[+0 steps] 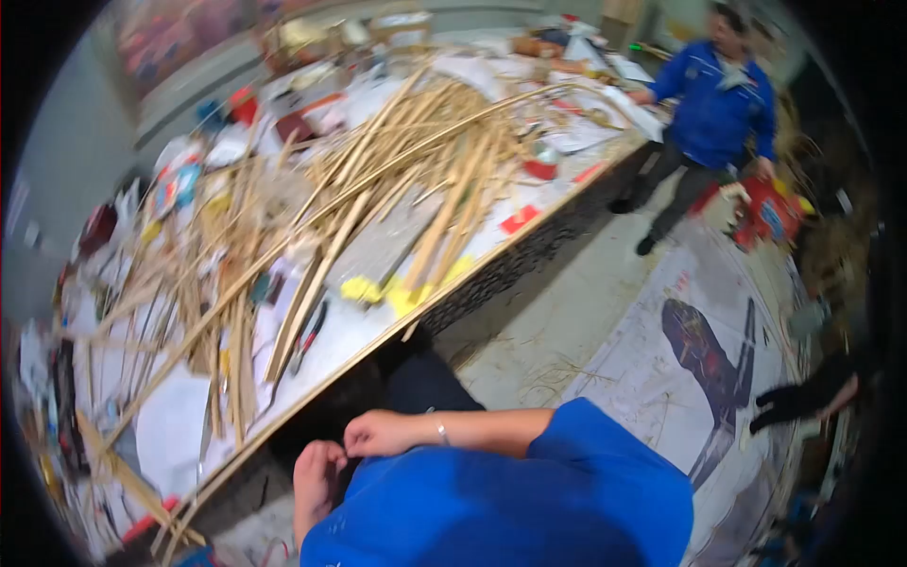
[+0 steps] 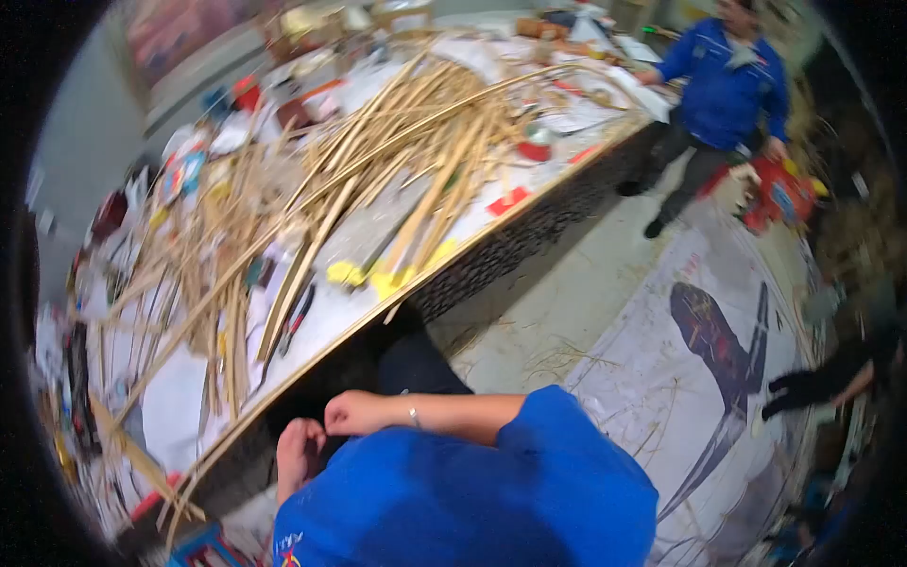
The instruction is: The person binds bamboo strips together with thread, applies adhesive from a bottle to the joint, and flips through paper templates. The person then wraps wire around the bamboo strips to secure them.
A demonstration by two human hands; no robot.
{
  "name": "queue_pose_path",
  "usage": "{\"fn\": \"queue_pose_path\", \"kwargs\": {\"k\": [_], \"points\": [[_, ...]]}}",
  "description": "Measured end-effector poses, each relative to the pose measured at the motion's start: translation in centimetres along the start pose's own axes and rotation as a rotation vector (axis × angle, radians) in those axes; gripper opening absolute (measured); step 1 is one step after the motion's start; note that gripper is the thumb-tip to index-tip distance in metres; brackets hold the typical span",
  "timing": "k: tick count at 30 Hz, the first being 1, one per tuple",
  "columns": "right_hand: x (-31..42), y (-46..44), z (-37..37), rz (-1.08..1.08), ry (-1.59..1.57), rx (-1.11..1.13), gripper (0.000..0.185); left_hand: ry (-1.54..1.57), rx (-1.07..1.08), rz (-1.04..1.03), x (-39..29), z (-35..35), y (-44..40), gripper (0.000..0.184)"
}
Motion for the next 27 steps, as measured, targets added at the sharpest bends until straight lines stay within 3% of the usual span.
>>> {"fn": "queue_pose_path", "kwargs": {"k": [3, 5, 7, 9, 14, 19, 24, 27], "points": [[1.3, -0.2, 0.8, -0.054, 0.091, -0.030, 0.016, 0.035, 0.031, 0.005, 0.7, 0.5, -0.3, 0.026], [-1.8, -0.9, 0.0, -0.132, -0.130, 0.005, 0.016, 0.191, -0.015, 0.043, 1.5, 1.0, -0.3, 0.029], [-1.9, -1.0, -0.2, -0.135, -0.192, 0.005, 0.010, 0.416, 0.041, -0.108, 1.9, 2.0, -0.6, 0.037], [-1.5, -0.6, 0.3, -0.233, -0.262, -0.016, 0.009, 0.510, -0.270, -0.072, 0.9, 3.7, 0.0, 0.043], [-1.9, -0.7, 1.4, -0.382, -0.602, -0.149, 0.005, 0.453, -0.412, -0.147, 2.1, 9.3, 0.3, 0.019], [-2.0, -1.4, 0.4, -0.435, -0.932, -0.119, 0.007, 0.383, -0.474, -0.051, 2.1, 8.5, -1.2, 0.023], [-2.7, -1.2, -0.1, -0.460, -1.000, -0.224, 0.007, 0.586, -0.404, -0.083, 2.9, 9.1, -3.4, 0.030], [-2.8, -1.2, 0.3, -0.415, -1.046, -0.248, 0.007, 0.614, -0.493, -0.084, 2.7, 9.4, -2.8, 0.024]]}}
Point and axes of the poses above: each hand's wrist, its own y-axis away from the middle knuckle, its own z-axis out of the back of the hand, x = y × z, the point moved 6 cm from there along -y, towards the middle knuckle, and after that the axes turned 7 degrees about x, right-handed, at the moved point
